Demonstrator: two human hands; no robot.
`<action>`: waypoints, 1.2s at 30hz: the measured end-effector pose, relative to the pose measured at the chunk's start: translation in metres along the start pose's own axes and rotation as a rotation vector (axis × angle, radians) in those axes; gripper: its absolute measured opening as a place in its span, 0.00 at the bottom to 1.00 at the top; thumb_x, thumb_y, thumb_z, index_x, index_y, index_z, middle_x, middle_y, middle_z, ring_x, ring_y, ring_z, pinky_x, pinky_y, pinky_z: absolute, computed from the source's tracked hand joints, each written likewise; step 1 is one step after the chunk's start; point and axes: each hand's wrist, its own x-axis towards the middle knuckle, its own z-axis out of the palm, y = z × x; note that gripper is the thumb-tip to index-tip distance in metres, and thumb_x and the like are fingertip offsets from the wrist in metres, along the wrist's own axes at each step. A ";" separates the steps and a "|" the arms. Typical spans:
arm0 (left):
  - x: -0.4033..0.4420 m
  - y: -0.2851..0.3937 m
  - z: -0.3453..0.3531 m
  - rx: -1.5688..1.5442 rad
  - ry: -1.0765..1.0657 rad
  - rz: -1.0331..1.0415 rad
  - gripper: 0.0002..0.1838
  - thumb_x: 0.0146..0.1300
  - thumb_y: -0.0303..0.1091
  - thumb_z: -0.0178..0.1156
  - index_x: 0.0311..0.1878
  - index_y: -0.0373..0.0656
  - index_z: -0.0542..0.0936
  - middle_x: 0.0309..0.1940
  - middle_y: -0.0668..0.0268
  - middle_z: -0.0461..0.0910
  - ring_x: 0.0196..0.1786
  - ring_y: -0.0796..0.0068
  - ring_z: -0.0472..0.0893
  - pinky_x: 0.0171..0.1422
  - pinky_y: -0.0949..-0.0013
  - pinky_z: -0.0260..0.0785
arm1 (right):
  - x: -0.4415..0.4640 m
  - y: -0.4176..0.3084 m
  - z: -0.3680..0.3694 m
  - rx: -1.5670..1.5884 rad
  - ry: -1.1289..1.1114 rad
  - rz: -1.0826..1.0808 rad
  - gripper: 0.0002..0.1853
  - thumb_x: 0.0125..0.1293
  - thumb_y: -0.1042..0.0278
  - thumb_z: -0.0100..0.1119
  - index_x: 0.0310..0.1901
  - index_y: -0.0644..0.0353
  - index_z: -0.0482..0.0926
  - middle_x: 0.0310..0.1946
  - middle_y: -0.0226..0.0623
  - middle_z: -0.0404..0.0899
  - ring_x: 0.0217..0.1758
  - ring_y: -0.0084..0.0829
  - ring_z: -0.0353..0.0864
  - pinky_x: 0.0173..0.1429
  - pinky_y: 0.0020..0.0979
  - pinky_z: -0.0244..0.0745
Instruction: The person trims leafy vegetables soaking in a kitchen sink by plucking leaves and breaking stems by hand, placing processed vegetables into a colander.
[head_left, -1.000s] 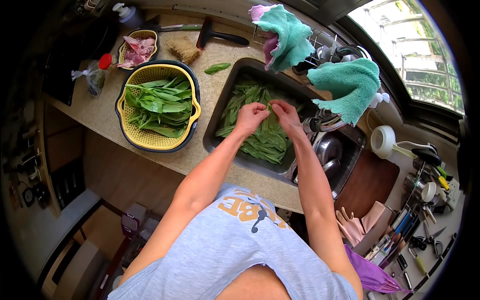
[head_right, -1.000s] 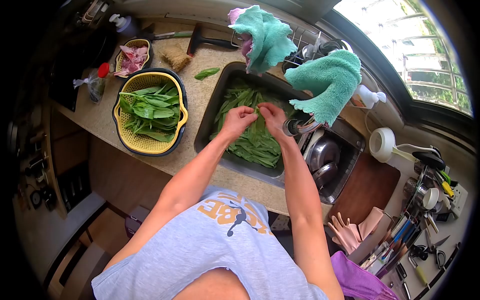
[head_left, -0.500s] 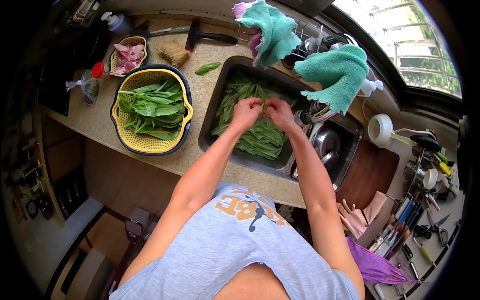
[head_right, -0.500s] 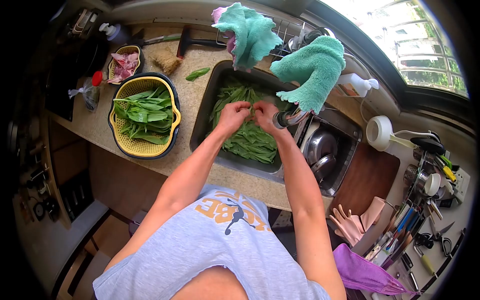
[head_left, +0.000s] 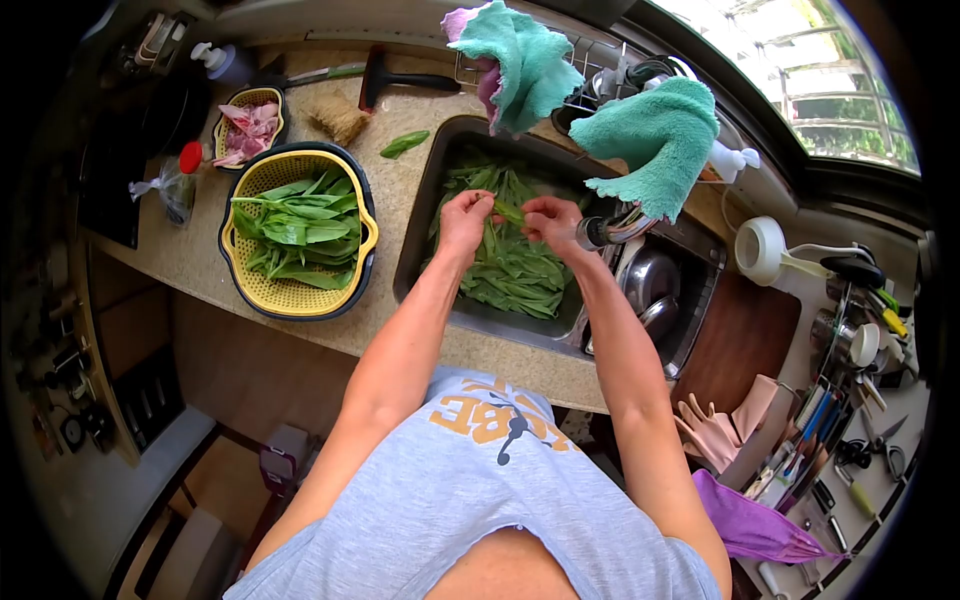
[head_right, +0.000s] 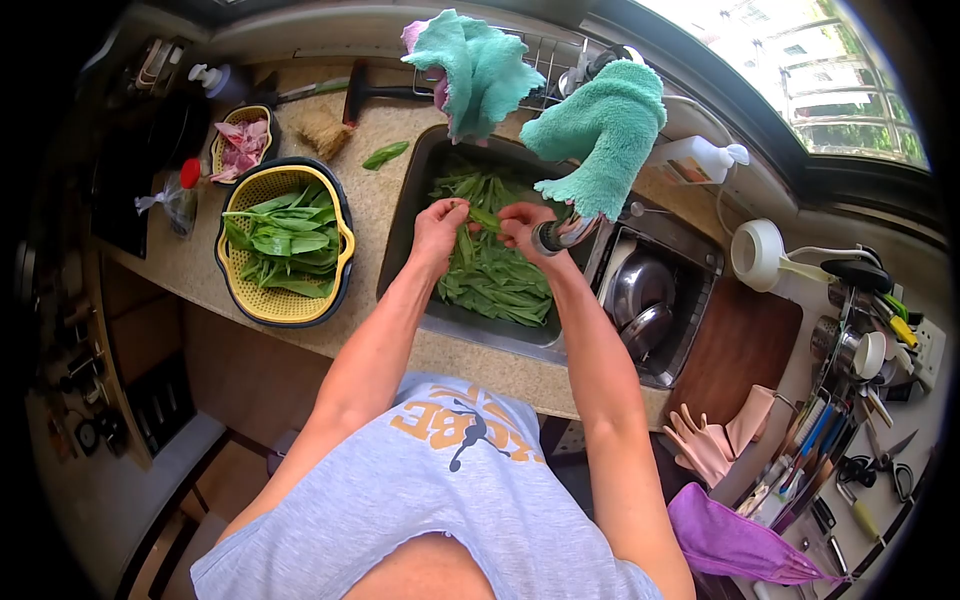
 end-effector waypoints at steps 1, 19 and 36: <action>0.001 -0.002 -0.001 0.024 0.004 0.045 0.08 0.68 0.28 0.58 0.46 0.36 0.79 0.35 0.67 0.81 0.35 0.79 0.79 0.41 0.73 0.73 | -0.002 -0.003 0.002 0.003 0.083 0.051 0.12 0.65 0.73 0.57 0.47 0.70 0.78 0.34 0.38 0.81 0.32 0.27 0.82 0.33 0.28 0.79; 0.017 -0.018 -0.002 -0.323 0.210 0.198 0.09 0.66 0.27 0.60 0.47 0.35 0.80 0.34 0.71 0.80 0.36 0.85 0.75 0.41 0.78 0.67 | -0.003 0.018 0.019 0.321 0.342 -0.013 0.11 0.68 0.66 0.59 0.44 0.65 0.78 0.33 0.35 0.80 0.33 0.24 0.81 0.35 0.26 0.78; 0.008 -0.007 0.013 -0.090 0.013 -0.207 0.11 0.59 0.34 0.69 0.44 0.46 0.83 0.32 0.76 0.80 0.29 0.84 0.75 0.29 0.75 0.64 | -0.009 0.015 0.009 0.086 0.208 -0.054 0.33 0.60 0.53 0.67 0.61 0.66 0.70 0.52 0.42 0.76 0.52 0.33 0.76 0.56 0.35 0.72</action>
